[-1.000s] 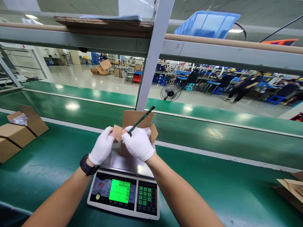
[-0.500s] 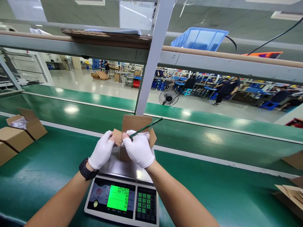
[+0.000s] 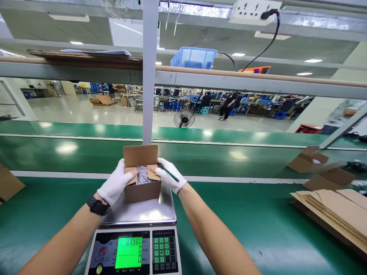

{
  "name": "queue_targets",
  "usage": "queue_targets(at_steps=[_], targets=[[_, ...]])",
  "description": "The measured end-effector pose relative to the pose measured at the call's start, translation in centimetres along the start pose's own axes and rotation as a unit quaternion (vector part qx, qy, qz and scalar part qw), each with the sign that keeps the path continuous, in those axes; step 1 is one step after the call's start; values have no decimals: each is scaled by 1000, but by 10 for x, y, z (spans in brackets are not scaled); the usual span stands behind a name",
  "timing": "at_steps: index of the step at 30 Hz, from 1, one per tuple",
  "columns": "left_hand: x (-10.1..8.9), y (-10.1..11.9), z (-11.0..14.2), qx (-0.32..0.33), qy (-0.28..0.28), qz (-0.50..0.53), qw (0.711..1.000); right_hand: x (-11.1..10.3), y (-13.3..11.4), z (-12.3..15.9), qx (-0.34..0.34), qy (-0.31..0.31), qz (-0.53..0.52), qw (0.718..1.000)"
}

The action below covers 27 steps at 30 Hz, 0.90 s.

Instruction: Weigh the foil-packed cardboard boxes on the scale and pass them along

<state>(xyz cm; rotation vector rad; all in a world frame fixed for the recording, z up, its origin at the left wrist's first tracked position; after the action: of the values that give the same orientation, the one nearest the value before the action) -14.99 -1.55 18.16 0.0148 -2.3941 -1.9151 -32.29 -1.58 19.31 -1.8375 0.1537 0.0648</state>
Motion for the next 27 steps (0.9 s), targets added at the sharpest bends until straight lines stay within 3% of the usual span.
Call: queue_targets(at_steps=[4,8,10,12,14,16,21,27], targets=[[-16,6,4,94,3,-67,993,-10,-25,1,-141,10,38,989],[-26,17,11,148,-110,-178,967,-23,-40,2,-169,-51,58,982],[-20,32,15,199,-152,-266,931,-17,-47,4,-163,-124,110,973],[-5,49,22,272,-175,-369,871,-4,-53,9,-186,-198,192,943],[10,60,28,329,-186,-447,811,6,-59,13,-235,-221,257,911],[18,63,30,350,-178,-478,786,11,-64,14,-275,-211,280,895],[16,59,34,363,-173,-460,791,5,-59,12,-245,-203,264,911],[18,55,50,409,-166,-524,728,0,-60,6,-206,-186,221,935]])
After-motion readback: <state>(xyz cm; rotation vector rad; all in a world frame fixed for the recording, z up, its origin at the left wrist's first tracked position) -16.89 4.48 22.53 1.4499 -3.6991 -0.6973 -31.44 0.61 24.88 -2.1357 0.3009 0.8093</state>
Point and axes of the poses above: each hand's wrist, its own z-axis away from the middle knuckle, its own x-axis out of the palm, y = z × x, the point moved 8 cm from there along -z, towards the middle knuckle, and after that the axes turned 15 degrees about y, right-handed, at the moved point
